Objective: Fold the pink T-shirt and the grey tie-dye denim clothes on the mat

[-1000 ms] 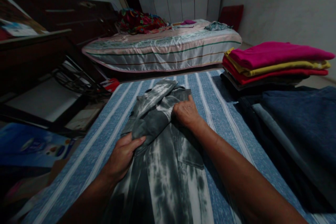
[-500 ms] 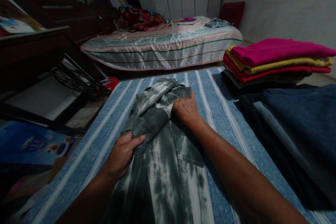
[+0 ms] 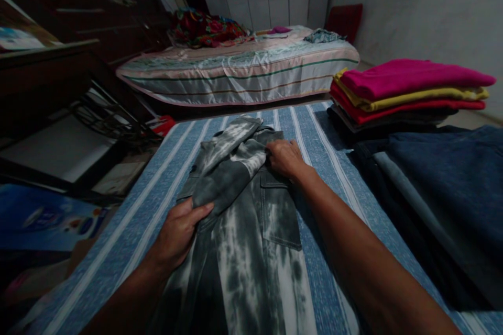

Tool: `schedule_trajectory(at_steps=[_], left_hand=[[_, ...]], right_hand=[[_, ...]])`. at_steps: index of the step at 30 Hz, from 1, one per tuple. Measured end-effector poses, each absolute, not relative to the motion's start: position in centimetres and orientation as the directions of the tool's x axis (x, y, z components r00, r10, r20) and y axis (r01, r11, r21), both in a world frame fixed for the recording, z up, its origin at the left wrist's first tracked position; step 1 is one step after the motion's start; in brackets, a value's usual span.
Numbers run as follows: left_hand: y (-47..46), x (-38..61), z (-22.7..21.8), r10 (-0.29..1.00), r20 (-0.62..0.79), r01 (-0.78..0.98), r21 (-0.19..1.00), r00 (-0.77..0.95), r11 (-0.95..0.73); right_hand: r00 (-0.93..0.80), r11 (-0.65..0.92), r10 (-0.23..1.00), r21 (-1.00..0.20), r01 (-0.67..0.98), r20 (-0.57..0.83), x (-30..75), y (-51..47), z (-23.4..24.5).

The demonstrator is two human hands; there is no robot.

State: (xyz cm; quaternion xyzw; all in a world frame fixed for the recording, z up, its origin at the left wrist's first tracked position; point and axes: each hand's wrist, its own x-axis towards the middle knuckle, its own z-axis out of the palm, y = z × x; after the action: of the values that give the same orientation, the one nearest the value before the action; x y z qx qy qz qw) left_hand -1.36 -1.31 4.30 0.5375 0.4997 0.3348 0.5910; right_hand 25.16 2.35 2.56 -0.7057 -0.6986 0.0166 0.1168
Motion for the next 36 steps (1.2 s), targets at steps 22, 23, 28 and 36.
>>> schedule_trajectory(at_steps=[22,23,28,36], left_hand=[[-1.3,-1.2,4.4,0.938,-0.232,0.186,0.964,0.256,0.188],[-1.3,-1.2,4.4,0.938,-0.233,0.186,0.964,0.257,0.189],[-1.2,-1.3,4.2,0.937,-0.198,0.221,0.966,0.288,0.137],[-1.8,-0.8,5.1,0.952,-0.086,0.477,0.876,0.295,-0.069]], right_hand=[[0.156,-0.060,0.971,-0.440,0.896,0.184,26.3,4.3,0.6],[0.157,-0.063,0.969,-0.421,0.905,0.192,26.1,4.3,0.8],[0.164,-0.101,0.959,-0.266,0.959,0.229,25.6,4.2,1.6],[0.181,-0.119,0.968,-0.320,0.940,0.171,26.2,4.2,1.3]])
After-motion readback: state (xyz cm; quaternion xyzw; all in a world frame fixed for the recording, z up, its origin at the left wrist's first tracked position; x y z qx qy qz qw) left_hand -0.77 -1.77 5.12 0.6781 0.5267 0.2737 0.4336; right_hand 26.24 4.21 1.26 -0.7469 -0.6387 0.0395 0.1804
